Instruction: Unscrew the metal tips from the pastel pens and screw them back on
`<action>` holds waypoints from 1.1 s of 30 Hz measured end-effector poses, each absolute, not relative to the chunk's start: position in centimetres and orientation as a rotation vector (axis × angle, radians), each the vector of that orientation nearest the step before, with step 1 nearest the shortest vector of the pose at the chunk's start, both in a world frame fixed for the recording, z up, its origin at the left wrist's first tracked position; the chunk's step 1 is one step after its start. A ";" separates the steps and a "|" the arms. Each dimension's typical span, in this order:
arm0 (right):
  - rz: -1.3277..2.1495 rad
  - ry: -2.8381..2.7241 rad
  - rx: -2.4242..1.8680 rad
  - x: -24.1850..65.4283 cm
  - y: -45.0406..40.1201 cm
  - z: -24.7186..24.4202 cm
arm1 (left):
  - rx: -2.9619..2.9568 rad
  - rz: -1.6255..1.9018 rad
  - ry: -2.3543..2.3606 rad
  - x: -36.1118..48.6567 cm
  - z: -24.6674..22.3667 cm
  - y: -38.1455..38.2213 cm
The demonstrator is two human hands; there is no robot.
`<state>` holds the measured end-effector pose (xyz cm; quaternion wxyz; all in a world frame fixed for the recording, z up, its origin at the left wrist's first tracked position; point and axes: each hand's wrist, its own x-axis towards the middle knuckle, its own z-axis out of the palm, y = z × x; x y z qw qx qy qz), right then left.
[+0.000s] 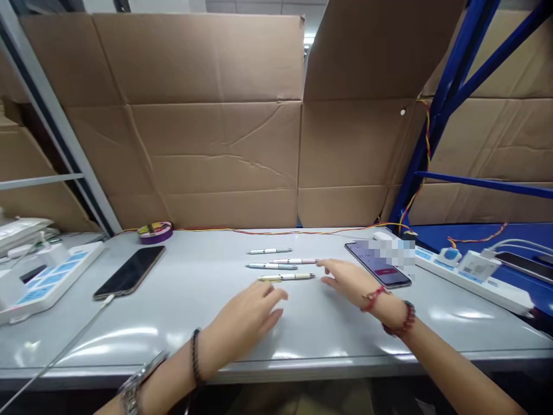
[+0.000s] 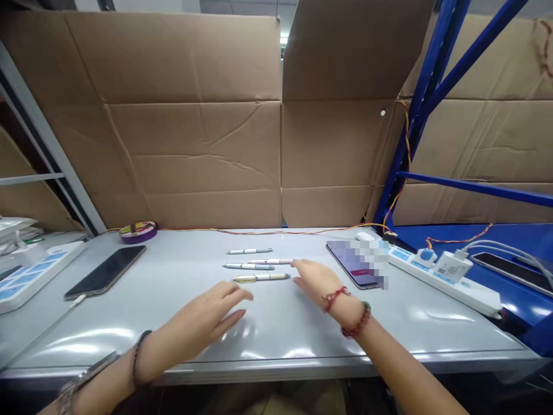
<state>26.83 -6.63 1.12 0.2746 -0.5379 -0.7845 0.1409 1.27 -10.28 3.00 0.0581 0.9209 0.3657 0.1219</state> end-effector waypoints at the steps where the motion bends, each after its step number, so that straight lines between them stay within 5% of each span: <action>1: 0.385 -2.163 -1.480 26.1 -5.1 1.2 | 2.845 0.408 1.151 2.2 3.1 -8.6; 9: 0.574 -2.437 -1.334 24.3 -1.6 0.5 | 2.910 0.434 1.210 3.9 -0.9 -1.1; 33: 0.572 -2.212 -1.165 23.3 -2.5 -0.1 | 2.792 0.392 1.078 2.3 -1.6 -0.5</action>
